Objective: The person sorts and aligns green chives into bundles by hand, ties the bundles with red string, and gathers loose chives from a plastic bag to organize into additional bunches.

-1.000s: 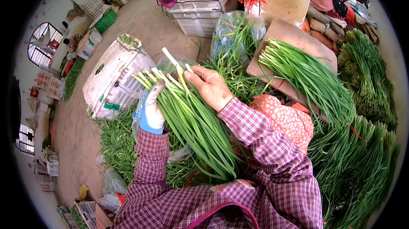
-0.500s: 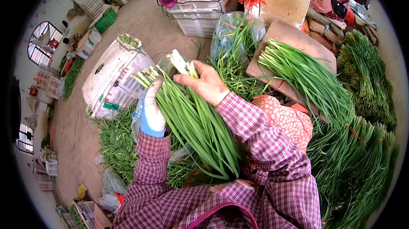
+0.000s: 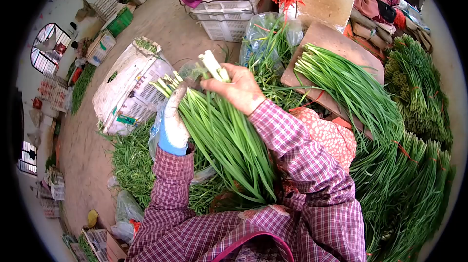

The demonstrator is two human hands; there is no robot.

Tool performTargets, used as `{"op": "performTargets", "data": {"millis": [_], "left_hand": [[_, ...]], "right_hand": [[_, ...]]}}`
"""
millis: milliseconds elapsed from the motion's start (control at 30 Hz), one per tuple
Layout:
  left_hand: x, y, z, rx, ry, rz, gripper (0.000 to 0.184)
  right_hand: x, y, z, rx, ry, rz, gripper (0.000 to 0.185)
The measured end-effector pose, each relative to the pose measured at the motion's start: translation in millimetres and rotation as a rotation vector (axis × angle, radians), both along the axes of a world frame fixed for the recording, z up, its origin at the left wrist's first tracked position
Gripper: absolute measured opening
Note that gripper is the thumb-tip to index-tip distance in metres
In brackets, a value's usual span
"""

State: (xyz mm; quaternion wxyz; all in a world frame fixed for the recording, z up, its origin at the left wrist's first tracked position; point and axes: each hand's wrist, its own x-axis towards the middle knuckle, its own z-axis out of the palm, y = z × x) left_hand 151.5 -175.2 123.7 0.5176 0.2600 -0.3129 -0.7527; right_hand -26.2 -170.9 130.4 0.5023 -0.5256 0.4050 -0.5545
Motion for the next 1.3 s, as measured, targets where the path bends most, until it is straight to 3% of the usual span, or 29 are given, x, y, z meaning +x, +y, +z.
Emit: {"op": "performTargets", "data": {"millis": [67, 100, 200, 300, 400, 433, 500, 533, 567, 633, 733, 833, 867, 1033, 1100, 1133, 1167, 1233, 1300], "left_hand": [[0.4, 0.8, 3.4, 0.000, 0.068, -0.060, 0.030], [-7.4, 4.3, 11.5, 0.125, 0.108, 0.049, 0.025], [22.9, -19.6, -10.8, -0.090, 0.170, -0.154, 0.021], [42.3, -15.5, 12.7, -0.047, -0.081, 0.265, 0.030], [103.8, -40.8, 27.8, -0.163, -0.105, 0.238, 0.036], [131.5, -58.9, 21.9, -0.216, -0.083, 0.172, 0.042], [139.7, -50.5, 41.7, -0.288, -0.173, 0.278, 0.042], [147.6, -52.7, 44.8, -0.251, -0.127, 0.280, 0.041], [147.4, -51.9, 46.0, -0.257, -0.134, 0.293, 0.041], [139.5, -44.4, 46.3, -0.198, -0.060, 0.087, 0.038], [81.1, -20.1, 39.0, -0.096, -0.016, -0.028, 0.028], [47.0, -16.0, 14.0, -0.119, 0.044, -0.124, 0.027], [40.0, -13.9, 13.0, -0.129, 0.039, -0.147, 0.024], [20.4, -1.5, 9.6, -0.025, -0.002, 0.000, 0.041], [12.5, 11.7, 20.2, -0.205, -0.185, 0.169, 0.040], [21.0, 5.1, 4.6, -0.437, -0.309, 0.155, 0.038], [19.3, 5.6, 6.6, -0.436, -0.309, 0.155, 0.038], [14.1, 6.6, 13.5, -0.187, -0.190, 0.103, 0.037], [17.7, 4.4, 8.6, -0.196, -0.186, 0.112, 0.036]], "right_hand": [[-13.6, -2.2, -1.3, 0.050, 0.005, -0.033, 0.037], [-19.7, -2.9, -2.2, 0.033, 0.015, -0.053, 0.037], [-30.8, -4.9, -3.1, -0.006, 0.037, -0.090, 0.036], [-41.4, -6.4, 2.4, 0.011, -0.003, -0.100, 0.031], [-56.8, -13.7, -1.4, 0.000, 0.014, -0.153, 0.027], [-62.7, -14.6, 0.5, 0.035, 0.058, -0.154, 0.030], [-66.0, -15.5, -0.6, -0.137, 0.196, -0.231, 0.042], [-70.1, -18.9, -4.1, -0.102, 0.284, -0.308, 0.049], [-73.0, -23.0, -7.3, -0.071, 0.368, -0.375, 0.055], [-67.2, -21.7, 1.6, -0.228, 0.247, -0.401, 0.056], [-41.1, -3.2, 37.2, -0.134, 0.279, -0.203, 0.042], [-6.6, 5.4, 44.2, -0.092, 0.238, 0.015, 0.044], [2.7, 4.8, 41.2, -0.141, 0.291, -0.019, 0.044], [24.9, 16.4, 43.7, -0.311, 0.498, -0.032, 0.040], [32.4, 15.4, 37.0, -0.344, 0.760, -0.155, 0.065], [35.6, 15.5, 35.4, -0.336, 0.829, -0.163, 0.063], [37.5, 15.4, 34.7, -0.329, 0.899, -0.172, 0.060], [38.0, 15.5, 34.9, -0.308, 0.872, -0.181, 0.050], [36.2, 15.2, 34.2, -0.286, 0.846, -0.191, 0.040]]}}
